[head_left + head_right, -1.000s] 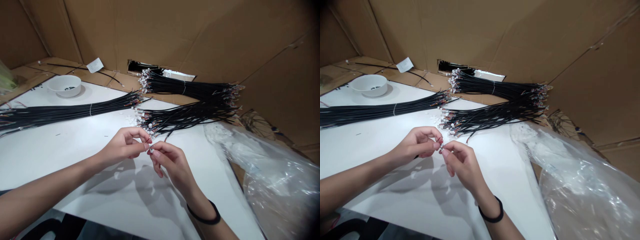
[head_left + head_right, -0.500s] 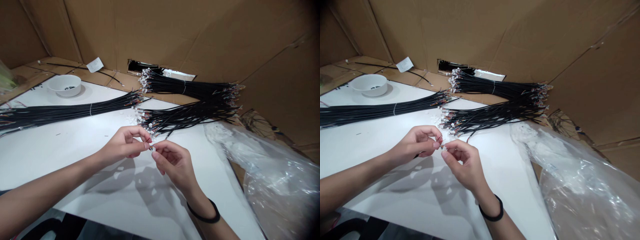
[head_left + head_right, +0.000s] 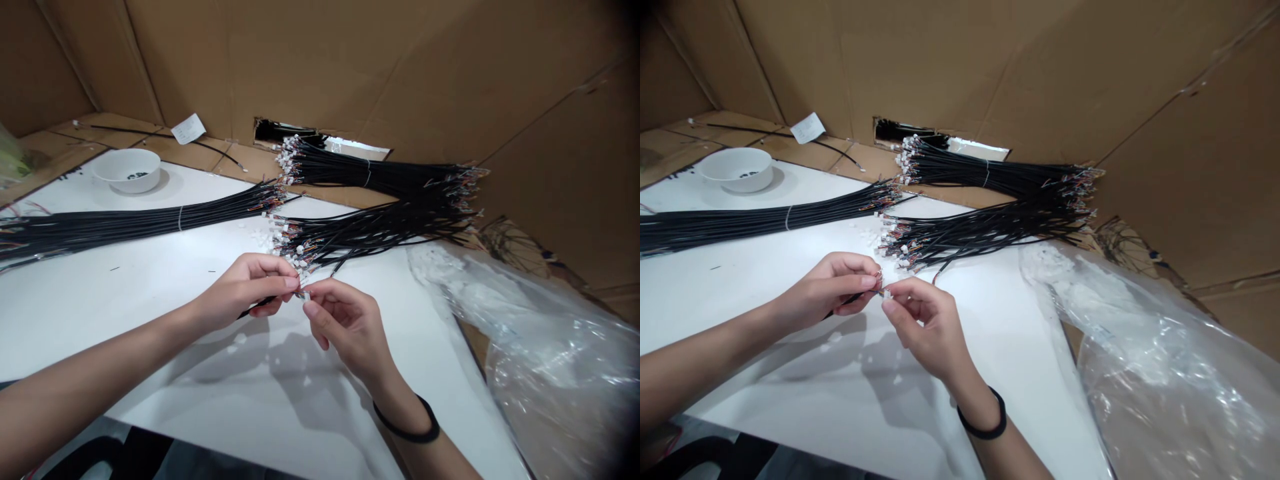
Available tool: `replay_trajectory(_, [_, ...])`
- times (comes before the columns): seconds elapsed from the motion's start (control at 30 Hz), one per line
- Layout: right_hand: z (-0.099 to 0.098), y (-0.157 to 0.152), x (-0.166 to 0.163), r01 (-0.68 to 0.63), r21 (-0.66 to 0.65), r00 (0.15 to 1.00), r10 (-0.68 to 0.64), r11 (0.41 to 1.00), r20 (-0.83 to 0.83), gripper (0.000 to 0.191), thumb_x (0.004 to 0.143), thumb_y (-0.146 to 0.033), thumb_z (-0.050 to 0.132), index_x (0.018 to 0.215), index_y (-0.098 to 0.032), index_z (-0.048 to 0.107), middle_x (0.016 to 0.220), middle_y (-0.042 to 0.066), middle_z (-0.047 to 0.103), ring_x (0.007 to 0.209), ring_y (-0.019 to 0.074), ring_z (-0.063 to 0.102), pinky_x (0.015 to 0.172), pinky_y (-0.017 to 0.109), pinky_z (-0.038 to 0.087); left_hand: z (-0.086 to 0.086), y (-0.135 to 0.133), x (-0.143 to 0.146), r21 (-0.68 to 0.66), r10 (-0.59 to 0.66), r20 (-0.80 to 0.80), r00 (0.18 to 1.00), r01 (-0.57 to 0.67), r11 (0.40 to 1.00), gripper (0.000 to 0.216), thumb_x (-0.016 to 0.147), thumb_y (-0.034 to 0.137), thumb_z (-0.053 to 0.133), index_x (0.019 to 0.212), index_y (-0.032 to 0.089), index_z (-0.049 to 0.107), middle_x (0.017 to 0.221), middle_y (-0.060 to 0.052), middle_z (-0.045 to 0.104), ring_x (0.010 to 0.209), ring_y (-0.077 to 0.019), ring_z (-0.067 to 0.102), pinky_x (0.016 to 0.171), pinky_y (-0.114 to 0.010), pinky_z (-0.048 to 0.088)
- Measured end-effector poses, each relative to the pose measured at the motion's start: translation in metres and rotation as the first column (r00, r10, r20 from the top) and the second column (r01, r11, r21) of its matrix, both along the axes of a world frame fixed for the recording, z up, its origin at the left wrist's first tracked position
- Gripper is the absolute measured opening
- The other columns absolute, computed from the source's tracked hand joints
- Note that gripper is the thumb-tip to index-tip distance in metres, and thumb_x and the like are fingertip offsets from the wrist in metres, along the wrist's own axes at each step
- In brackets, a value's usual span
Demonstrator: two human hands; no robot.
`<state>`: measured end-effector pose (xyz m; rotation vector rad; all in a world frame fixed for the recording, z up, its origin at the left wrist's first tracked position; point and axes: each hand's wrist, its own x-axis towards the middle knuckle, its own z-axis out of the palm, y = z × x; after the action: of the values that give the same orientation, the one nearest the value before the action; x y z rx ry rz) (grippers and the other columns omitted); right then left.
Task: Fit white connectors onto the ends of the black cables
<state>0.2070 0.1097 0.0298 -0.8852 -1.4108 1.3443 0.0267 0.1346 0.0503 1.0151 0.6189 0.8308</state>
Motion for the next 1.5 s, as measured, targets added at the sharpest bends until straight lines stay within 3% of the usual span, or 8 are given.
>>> replay_trajectory(0.2, [0.000,0.000,0.000,0.006,-0.048,1.000,-0.004,0.999,0.027,0.027,0.081,-0.043,0.071,0.086,-0.018,0.063,0.055,-0.006,0.049,0.032,0.0050,0.041,0.030,0.018,0.030,0.000,0.001,-0.002,-0.002,-0.013,0.018,1.000,0.013,1.000,0.009,0.079,0.021,0.067,0.077,0.013,0.066,0.063,0.002,0.055,0.042,-0.0030,0.039,0.038,-0.017,0.023])
replay_trajectory(0.4, [0.002,0.000,0.000,-0.019,-0.064,1.000,0.020,0.998,0.017,0.024,0.082,-0.040,0.070,0.084,-0.018,0.062,0.056,-0.006,0.049,0.032,0.0047,0.041,0.031,0.018,0.029,0.000,0.000,-0.003,0.015,-0.014,-0.080,0.997,0.015,1.000,0.010,0.074,0.017,0.072,0.081,0.014,0.066,0.057,0.005,0.052,0.043,-0.0033,0.037,0.039,-0.018,0.022])
replay_trajectory(0.57, [0.008,0.000,0.000,-0.039,-0.105,0.999,0.041,0.994,0.015,0.024,0.081,-0.040,0.071,0.082,-0.018,0.061,0.056,-0.006,0.050,0.033,0.0051,0.042,0.032,0.018,0.029,0.003,-0.002,-0.003,0.025,-0.024,-0.081,0.996,0.026,0.999,0.008,0.072,0.016,0.071,0.078,0.015,0.065,0.070,0.003,0.056,0.045,-0.0027,0.038,0.040,-0.019,0.022])
replay_trajectory(0.67, [0.012,0.000,0.000,-0.040,-0.126,0.998,0.045,0.991,0.036,0.024,0.080,-0.039,0.071,0.081,-0.017,0.061,0.057,-0.005,0.051,0.034,0.0049,0.042,0.034,0.018,0.031,0.003,-0.001,-0.003,0.036,-0.038,-0.071,0.997,0.040,0.999,0.009,0.073,0.019,0.071,0.077,0.014,0.066,0.075,0.001,0.059,0.046,-0.0034,0.038,0.041,-0.020,0.023])
replay_trajectory(0.87, [0.014,-0.001,-0.001,-0.040,-0.130,0.999,0.044,0.991,0.026,0.027,0.079,-0.043,0.072,0.082,-0.018,0.060,0.054,-0.007,0.049,0.034,0.0057,0.042,0.034,0.019,0.032,0.001,-0.001,-0.004,0.091,-0.036,-0.106,0.994,0.046,0.995,0.015,0.077,0.026,0.073,0.076,0.013,0.065,0.063,0.003,0.051,0.048,-0.0053,0.037,0.042,-0.021,0.024])
replay_trajectory(1.03, [0.011,0.000,0.002,-0.044,-0.138,0.999,0.045,0.989,0.006,0.024,0.081,-0.040,0.071,0.083,-0.019,0.062,0.056,-0.007,0.049,0.034,0.0054,0.042,0.034,0.019,0.031,0.000,-0.001,-0.003,0.105,-0.004,-0.069,0.998,0.011,0.994,0.016,0.079,0.027,0.072,0.078,0.013,0.066,0.076,-0.001,0.058,0.046,-0.0034,0.039,0.041,-0.021,0.024])
replay_trajectory(1.27, [0.010,0.001,0.002,-0.052,-0.132,0.999,0.051,0.990,-0.009,0.021,0.083,-0.039,0.069,0.082,-0.019,0.062,0.056,-0.007,0.048,0.034,0.0052,0.042,0.033,0.019,0.030,0.001,-0.002,-0.002,0.096,0.061,-0.139,0.988,-0.048,0.994,0.021,0.078,0.031,0.075,0.084,0.013,0.067,0.049,0.006,0.048,0.040,-0.0040,0.035,0.038,-0.017,0.023])
replay_trajectory(1.5, [0.013,0.002,-0.001,-0.031,-0.131,1.000,0.031,0.991,-0.004,0.026,0.080,-0.041,0.071,0.078,-0.018,0.060,0.056,-0.007,0.048,0.033,0.0047,0.041,0.032,0.019,0.028,0.003,-0.001,0.000,0.068,0.080,-0.119,0.990,-0.073,0.995,0.020,0.076,0.029,0.077,0.083,0.014,0.065,0.049,0.007,0.048,0.039,-0.0038,0.038,0.036,-0.016,0.023])
